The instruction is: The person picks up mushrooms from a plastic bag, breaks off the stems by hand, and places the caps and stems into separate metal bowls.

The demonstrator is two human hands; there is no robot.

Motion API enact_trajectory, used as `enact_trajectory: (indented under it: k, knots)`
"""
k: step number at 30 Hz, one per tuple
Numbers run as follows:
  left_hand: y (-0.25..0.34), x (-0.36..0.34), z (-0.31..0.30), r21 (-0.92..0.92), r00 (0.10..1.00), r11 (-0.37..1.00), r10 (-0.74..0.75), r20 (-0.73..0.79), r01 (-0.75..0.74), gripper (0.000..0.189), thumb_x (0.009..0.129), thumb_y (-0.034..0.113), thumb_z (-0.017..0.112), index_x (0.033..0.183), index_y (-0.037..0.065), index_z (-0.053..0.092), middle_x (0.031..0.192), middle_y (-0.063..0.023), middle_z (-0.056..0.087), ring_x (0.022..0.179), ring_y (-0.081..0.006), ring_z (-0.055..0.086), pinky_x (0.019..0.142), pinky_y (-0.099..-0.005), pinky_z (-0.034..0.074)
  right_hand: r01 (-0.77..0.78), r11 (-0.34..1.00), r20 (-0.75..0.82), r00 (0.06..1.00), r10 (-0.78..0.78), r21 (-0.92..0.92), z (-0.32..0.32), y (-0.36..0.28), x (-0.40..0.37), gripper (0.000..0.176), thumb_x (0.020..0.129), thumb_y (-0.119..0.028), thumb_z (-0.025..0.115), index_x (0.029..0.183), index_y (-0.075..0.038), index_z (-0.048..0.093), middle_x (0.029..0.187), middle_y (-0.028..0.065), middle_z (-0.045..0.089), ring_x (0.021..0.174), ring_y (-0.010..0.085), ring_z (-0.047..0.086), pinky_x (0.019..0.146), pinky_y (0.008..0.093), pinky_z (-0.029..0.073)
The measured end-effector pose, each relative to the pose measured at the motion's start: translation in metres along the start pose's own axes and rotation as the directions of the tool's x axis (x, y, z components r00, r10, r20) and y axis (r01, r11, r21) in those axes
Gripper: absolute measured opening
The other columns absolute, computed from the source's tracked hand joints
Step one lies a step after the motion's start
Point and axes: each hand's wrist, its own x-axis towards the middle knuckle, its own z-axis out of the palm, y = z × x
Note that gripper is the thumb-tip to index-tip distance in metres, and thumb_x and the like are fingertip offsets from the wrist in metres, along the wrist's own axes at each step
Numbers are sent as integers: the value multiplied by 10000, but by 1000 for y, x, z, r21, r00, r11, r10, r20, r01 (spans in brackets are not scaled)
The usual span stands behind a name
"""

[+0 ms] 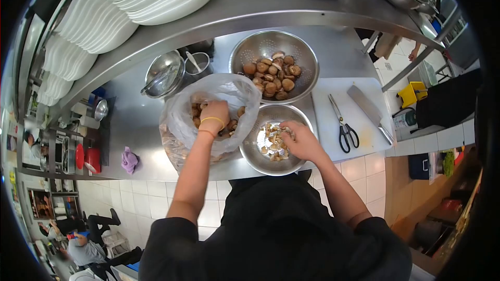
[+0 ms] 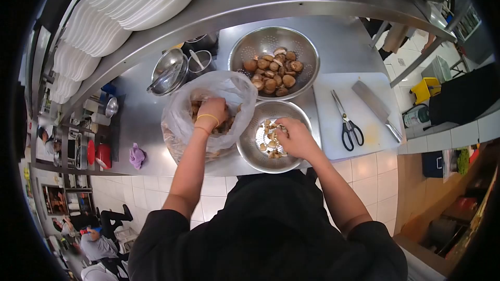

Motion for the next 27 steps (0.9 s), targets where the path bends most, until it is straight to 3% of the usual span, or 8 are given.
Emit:
enact_trajectory:
  k: [4, 6, 7, 9, 11, 15, 21, 27]
  knots:
    - [-18, -10, 36, 279, 898, 940, 285, -335, -195, 276, 869, 179, 630, 1103, 35, 662, 1074, -195, 688, 1104, -357, 623, 937, -434, 499, -34, 996, 38, 999, 31, 82, 4, -6, -1, 253, 910, -138, 606, 1108, 19, 626, 965, 203, 674, 898, 343, 662, 821, 417, 515]
    - [-1, -38, -4, -222, 961, 952, 161, -223, -211, 314, 891, 87, 604, 1200, 52, 641, 1053, -122, 683, 1120, -282, 608, 970, -381, 471, -60, 984, 29, 998, 56, 170, 5, -18, 0, 274, 923, -154, 611, 1139, 16, 607, 951, 181, 678, 854, 300, 667, 781, 394, 523]
    - [9, -49, -14, -223, 961, 950, 167, -221, -217, 314, 891, 87, 604, 1200, 52, 641, 1053, -122, 683, 1120, -282, 608, 970, -381, 471, -79, 963, 29, 997, 74, 257, 6, -21, 1, 298, 937, -170, 617, 1170, 13, 588, 937, 160, 682, 810, 256, 672, 742, 370, 530]
    - [35, -71, -24, -938, 983, 295, 30, -183, -184, 388, 898, 2, 605, 1283, 49, 609, 1124, -82, 626, 1110, -202, 574, 971, -341, 461, -49, 957, 51, 998, 36, 285, 11, -23, 6, 363, 957, -223, 629, 1222, 5, 532, 909, 128, 677, 766, 193, 655, 697, 332, 526]
    - [65, -88, -28, -947, 964, 187, 84, -251, -263, 416, 894, -42, 593, 1302, 39, 598, 1149, -78, 592, 1100, -177, 563, 961, -314, 462, -74, 915, 80, 996, 46, 397, 11, -40, 9, 329, 970, -153, 619, 1243, -9, 506, 902, 70, 640, 730, 98, 570, 671, 268, 493]
    - [97, -107, -24, -928, 923, 23, 118, -366, -371, 495, 863, -118, 601, 1337, 24, 580, 1166, -80, 532, 1120, -155, 554, 964, -267, 463, -29, 914, 96, 995, -11, 404, 15, -43, 18, 311, 982, -174, 609, 1220, -9, 497, 929, 75, 650, 772, 107, 599, 696, 266, 498]
    - [96, -114, -30, -945, 943, -100, 88, -321, -312, 424, 890, -78, 632, 1302, 20, 611, 1077, -38, 577, 1040, -130, 570, 924, -260, 483, 12, 914, 164, 983, -86, 406, 5, -51, 17, 264, 1019, -172, 536, 1222, -9, 491, 1031, 88, 659, 889, 122, 633, 770, 273, 510]
    - [99, -110, -28, -916, 953, -275, -4, -304, -293, 339, 910, -69, 620, 1243, -17, 583, 1141, -86, 602, 1062, -156, 604, 919, -293, 525, 58, 780, -6, 998, -70, 623, 14, -54, 17, 249, 1039, -179, 481, 1184, 23, 488, 940, 123, 661, 839, 161, 651, 762, 293, 528]
